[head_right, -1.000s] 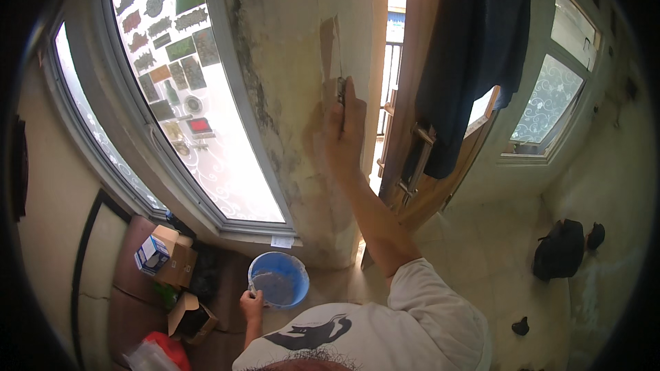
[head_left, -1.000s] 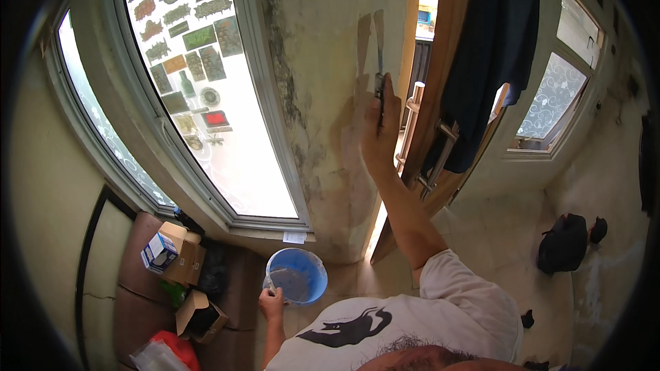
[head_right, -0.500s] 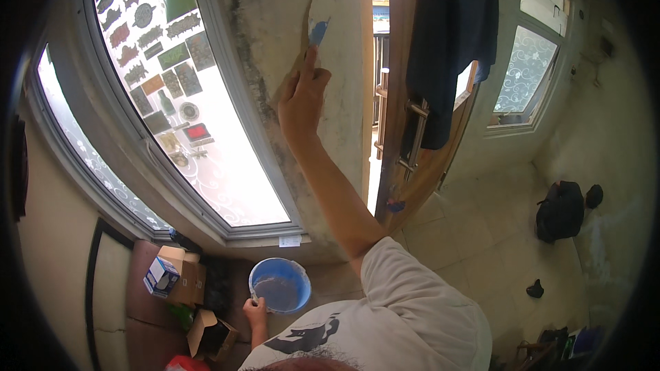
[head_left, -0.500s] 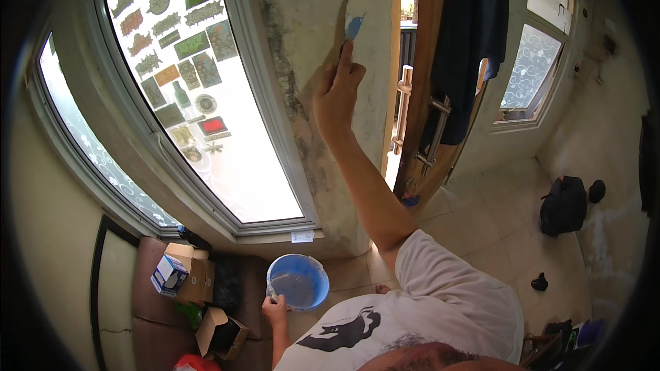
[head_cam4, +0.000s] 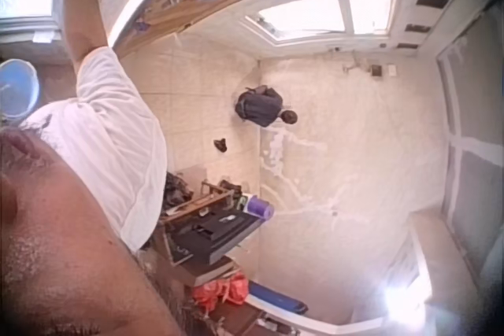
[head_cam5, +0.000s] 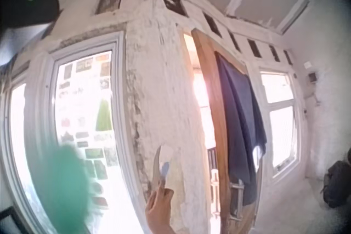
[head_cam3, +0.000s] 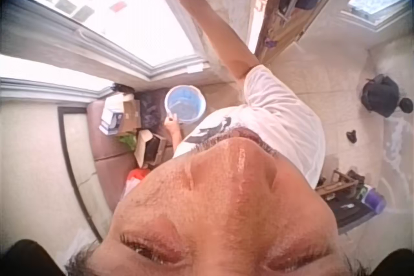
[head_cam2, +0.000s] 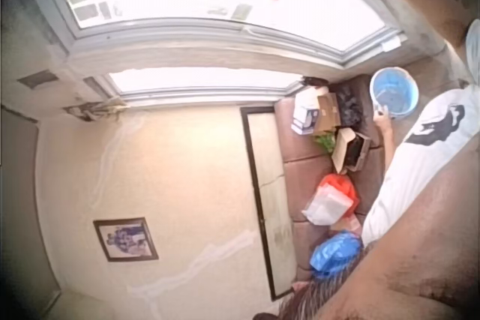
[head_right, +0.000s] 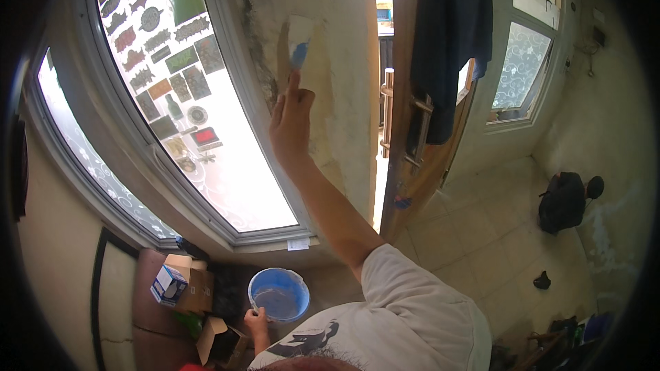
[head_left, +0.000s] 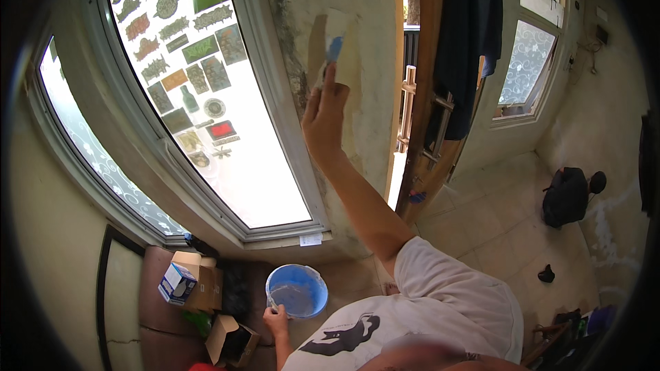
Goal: The person applies white compound to a wall near a window and door frame using a putty knife, then mixes more compound in a blue bucket.
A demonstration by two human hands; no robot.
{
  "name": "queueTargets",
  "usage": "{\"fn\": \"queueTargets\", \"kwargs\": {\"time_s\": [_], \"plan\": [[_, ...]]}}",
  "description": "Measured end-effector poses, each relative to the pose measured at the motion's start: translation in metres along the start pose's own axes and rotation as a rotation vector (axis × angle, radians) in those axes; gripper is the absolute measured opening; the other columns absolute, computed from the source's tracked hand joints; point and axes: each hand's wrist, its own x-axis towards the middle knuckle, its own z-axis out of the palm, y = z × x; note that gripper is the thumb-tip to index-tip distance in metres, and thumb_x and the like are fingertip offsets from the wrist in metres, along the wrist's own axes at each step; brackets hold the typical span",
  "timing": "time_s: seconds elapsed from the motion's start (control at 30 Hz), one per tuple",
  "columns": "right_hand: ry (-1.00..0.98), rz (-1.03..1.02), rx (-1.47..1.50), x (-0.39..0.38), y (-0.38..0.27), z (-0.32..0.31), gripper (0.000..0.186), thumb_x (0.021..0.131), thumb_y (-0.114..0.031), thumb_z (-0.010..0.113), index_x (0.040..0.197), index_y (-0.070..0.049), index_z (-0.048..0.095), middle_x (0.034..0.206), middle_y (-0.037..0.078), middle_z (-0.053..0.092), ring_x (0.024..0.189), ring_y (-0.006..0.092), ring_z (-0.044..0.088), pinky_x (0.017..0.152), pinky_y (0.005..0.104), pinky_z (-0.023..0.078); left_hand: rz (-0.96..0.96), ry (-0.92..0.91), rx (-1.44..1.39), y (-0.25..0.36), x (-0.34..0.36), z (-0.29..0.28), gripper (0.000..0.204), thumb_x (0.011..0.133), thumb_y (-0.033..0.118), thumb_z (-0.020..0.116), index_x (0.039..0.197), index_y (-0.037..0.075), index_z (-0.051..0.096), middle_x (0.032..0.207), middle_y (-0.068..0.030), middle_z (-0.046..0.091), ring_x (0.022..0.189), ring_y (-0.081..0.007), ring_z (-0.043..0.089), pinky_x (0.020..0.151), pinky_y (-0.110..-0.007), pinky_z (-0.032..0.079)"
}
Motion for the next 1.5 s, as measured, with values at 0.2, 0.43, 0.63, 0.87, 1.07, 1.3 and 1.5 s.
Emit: {"fn": "queueTargets", "kwargs": {"time_s": [0.2,0.43,0.63,0.87,1.07,1.3,1.5], "plan": [[0.037,0.058,0.027,0.029,0.023,-0.033,0.061,0.102,-0.005,0.048,0.157,-0.001,0.022,0.108,0.017,0.041,0.088,0.0241,0.047,0.078,0.0357,0.044,0.002,-0.019,-0.029,0.019,-0.007,0.006,0.035,0.075,0.027,0.068,0.067,-0.006,0.057,0.064,-0.021,0.061,0.058,-0.0344,0.062,0.06,-0.047,0.049],[-0.039,0.019,-0.015,-0.008,0.058,-0.052,0.058,0.1,-0.002,0.048,0.155,-0.004,0.029,0.106,0.018,0.043,0.089,0.0285,0.05,0.079,0.0374,0.046,0.029,0.011,0.039,0.038,-0.002,0.01,0.034,0.075,0.026,0.067,0.068,-0.006,0.057,0.063,-0.0214,0.062,0.058,-0.0342,0.063,0.059,-0.047,0.05],[-0.06,-0.1,-0.088,0.046,0.078,-0.079,0.055,0.1,-0.003,0.05,0.153,-0.008,0.036,0.107,0.019,0.047,0.092,0.0304,0.054,0.081,0.0387,0.048,-0.043,0.036,-0.042,0.061,0.0,0.009,0.034,0.076,0.025,0.067,0.068,-0.006,0.057,0.064,-0.021,0.062,0.058,-0.0341,0.064,0.059,-0.046,0.05],[-0.233,-0.08,-0.229,0.037,0.1,-0.095,0.054,0.099,-0.005,0.055,0.15,-0.009,0.041,0.103,0.016,0.052,0.089,0.0305,0.058,0.078,0.0408,0.05,-0.021,0.042,-0.059,0.078,-0.007,0.021,0.034,0.075,0.024,0.068,0.067,-0.006,0.055,0.062,-0.0208,0.059,0.057,-0.0313,0.062,0.058,-0.046,0.049],[-0.263,-0.103,-0.102,0.004,0.11,-0.123,0.053,0.097,0.0,0.055,0.148,-0.007,0.045,0.099,0.016,0.052,0.085,0.0284,0.056,0.077,0.0381,0.049,0.008,0.038,-0.013,0.073,-0.003,0.031,0.033,0.075,0.023,0.069,0.066,-0.005,0.054,0.06,-0.0181,0.059,0.055,-0.0289,0.061,0.057,-0.046,0.05],[-0.159,-0.2,-0.085,0.084,0.095,-0.106,0.054,0.097,-0.001,0.057,0.149,-0.008,0.045,0.103,0.016,0.05,0.089,0.0271,0.055,0.08,0.037,0.048,-0.035,-0.016,0.016,0.087,-0.009,0.04,0.034,0.074,0.027,0.069,0.067,-0.004,0.056,0.061,-0.018,0.06,0.054,-0.0303,0.063,0.057,-0.045,0.052],[-0.253,-0.147,-0.135,0.083,0.11,-0.097,0.056,0.096,-0.001,0.057,0.149,-0.011,0.044,0.103,0.016,0.052,0.093,0.0289,0.057,0.081,0.0389,0.049,0.049,0.013,0.04,0.079,-0.009,0.047,0.035,0.074,0.027,0.069,0.066,-0.004,0.056,0.061,-0.0199,0.06,0.055,-0.032,0.062,0.058,-0.046,0.051]]}}
